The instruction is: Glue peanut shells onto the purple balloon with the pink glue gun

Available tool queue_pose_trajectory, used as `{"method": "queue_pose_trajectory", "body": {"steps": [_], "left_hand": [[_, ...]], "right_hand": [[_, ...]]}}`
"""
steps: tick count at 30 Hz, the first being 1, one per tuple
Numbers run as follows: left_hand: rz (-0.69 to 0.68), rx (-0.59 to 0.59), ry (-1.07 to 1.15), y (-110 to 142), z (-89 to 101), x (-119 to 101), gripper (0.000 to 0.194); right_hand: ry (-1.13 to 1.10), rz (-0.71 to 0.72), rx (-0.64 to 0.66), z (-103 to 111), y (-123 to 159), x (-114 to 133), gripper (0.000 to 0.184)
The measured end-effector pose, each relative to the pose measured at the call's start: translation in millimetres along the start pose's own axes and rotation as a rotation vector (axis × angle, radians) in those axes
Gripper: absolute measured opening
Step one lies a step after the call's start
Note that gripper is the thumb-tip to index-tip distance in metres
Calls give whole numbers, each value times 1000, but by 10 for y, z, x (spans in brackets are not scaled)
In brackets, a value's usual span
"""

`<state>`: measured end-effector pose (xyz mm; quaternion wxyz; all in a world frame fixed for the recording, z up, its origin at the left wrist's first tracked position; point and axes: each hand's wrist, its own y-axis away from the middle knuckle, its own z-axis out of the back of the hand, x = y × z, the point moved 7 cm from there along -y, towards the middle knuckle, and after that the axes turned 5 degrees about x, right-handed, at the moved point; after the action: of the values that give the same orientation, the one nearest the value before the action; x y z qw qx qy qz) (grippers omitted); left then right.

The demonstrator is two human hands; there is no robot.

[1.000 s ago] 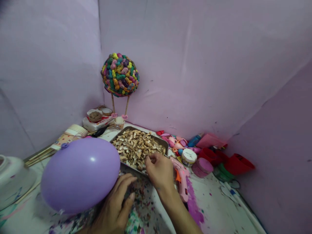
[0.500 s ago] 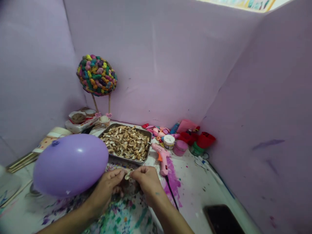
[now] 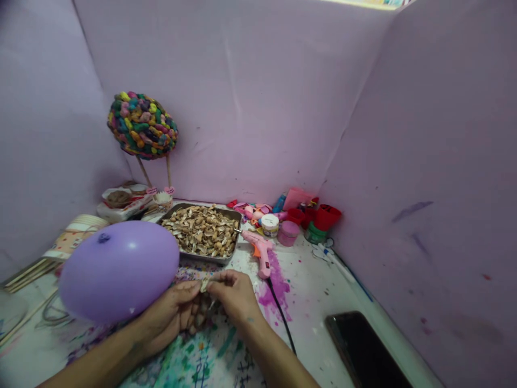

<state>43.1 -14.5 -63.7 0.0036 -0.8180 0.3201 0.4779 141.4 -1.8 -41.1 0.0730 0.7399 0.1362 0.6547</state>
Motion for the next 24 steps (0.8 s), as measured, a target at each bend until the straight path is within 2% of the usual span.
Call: {"method": "queue_pose_trajectory", "body": {"steps": [3,8,11,13,14,16,17,18,19,21,22,23,24], "left_hand": [[-26,-22,-34,24,-13,-53,15],[-39,-65,-90,45,-44,-58,18],[-9,-173,-93,112,-69,-34,25],[31,-207,-179,245,-169,-105,29],[71,-173,-270,341,-261,-173,26],[64,-63,-453,592,-452,-441,13],[-32,-26,-542,735,-519,-667,9],[-186,-61,-621,888,-521,-950,11],[-357,-145,-702,1044,-466,-1246,13],[-680,-449,-822,1333,-194,-1770,19],[-761,-620,-914,1414,-15,-1944,22],[-756,-791,-1058,1427,175,-2057,26],[-672,-907,-1239,1359,358,-2116,28]], "right_hand": [[-69,-24,77,-55,50,2,26],[-158,-49,236,-163,128,22,28],[-279,-50,254,-149,137,58,23],[-328,-39,223,-96,131,102,23],[-345,-28,207,-66,129,131,23],[-357,-2,196,-15,134,190,23],[-352,11,194,7,138,217,23],[-343,26,190,29,141,243,22],[-334,37,183,51,142,263,23],[-335,68,154,96,139,298,25],[-340,87,141,114,134,313,28],[-342,103,133,128,127,323,33],[-342,116,130,139,117,328,38]]}}
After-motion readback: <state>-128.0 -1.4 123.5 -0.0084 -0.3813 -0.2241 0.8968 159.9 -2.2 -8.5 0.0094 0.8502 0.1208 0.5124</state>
